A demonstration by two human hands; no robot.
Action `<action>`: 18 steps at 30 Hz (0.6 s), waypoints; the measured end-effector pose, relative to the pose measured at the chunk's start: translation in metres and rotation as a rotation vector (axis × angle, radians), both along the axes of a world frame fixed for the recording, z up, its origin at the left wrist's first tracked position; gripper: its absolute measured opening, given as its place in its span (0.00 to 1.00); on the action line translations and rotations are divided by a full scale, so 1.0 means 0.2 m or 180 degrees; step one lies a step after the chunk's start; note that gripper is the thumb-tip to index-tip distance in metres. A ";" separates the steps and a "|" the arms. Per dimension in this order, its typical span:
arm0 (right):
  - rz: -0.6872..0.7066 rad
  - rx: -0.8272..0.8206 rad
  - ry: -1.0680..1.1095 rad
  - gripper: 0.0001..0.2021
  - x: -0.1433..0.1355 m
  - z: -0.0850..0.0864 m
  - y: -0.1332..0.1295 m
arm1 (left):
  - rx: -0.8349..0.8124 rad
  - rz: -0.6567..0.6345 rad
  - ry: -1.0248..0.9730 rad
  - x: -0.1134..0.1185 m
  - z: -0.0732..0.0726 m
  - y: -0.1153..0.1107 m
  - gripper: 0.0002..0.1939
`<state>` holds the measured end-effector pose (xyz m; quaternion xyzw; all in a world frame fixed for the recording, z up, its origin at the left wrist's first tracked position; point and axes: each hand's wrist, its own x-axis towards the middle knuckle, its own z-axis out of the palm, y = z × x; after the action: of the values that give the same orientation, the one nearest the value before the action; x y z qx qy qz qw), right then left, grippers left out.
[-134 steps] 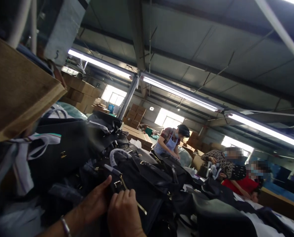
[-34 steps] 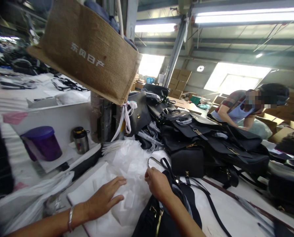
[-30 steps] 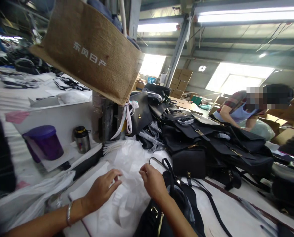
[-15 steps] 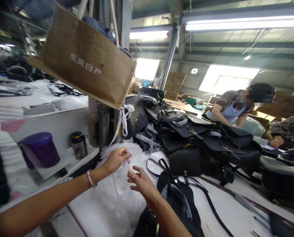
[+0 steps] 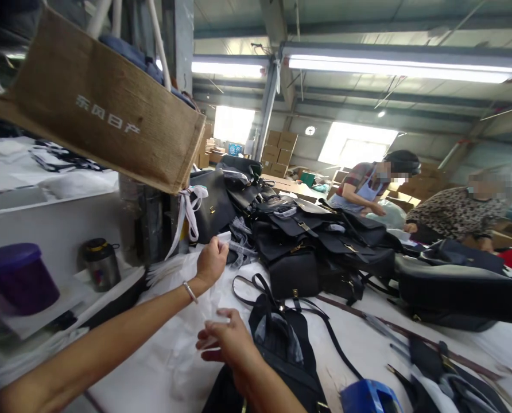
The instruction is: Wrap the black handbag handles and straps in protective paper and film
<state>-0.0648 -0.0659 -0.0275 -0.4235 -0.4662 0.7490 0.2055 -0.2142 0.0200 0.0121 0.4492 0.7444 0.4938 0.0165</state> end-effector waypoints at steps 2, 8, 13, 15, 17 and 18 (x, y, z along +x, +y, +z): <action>-0.0038 0.0036 -0.0210 0.24 0.01 -0.05 0.02 | -0.0062 0.0014 -0.0007 0.03 0.00 0.03 0.07; 0.0211 -0.0068 0.0009 0.23 0.15 -0.02 0.04 | -0.0237 -0.0005 -0.0254 -0.01 -0.05 0.13 0.11; 0.0110 -0.0048 0.0132 0.25 0.22 -0.02 0.07 | -0.0385 -0.0012 -0.0569 -0.06 -0.15 0.17 0.14; -0.0040 -0.0179 0.0194 0.27 0.22 -0.04 0.08 | -0.0373 0.0068 -0.0608 -0.06 -0.16 0.18 0.13; -0.0150 -0.0334 0.0171 0.31 0.19 -0.04 0.09 | -0.0329 0.0137 -0.0628 -0.04 -0.16 0.19 0.13; -0.0177 -0.0348 0.0094 0.32 0.16 -0.05 0.09 | -0.0301 0.0154 -0.0639 -0.03 -0.15 0.20 0.13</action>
<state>-0.0323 -0.0470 -0.0368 -0.4358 -0.4096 0.7735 0.2097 -0.2202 0.0597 -0.0180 0.3781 0.7720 0.5009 0.1002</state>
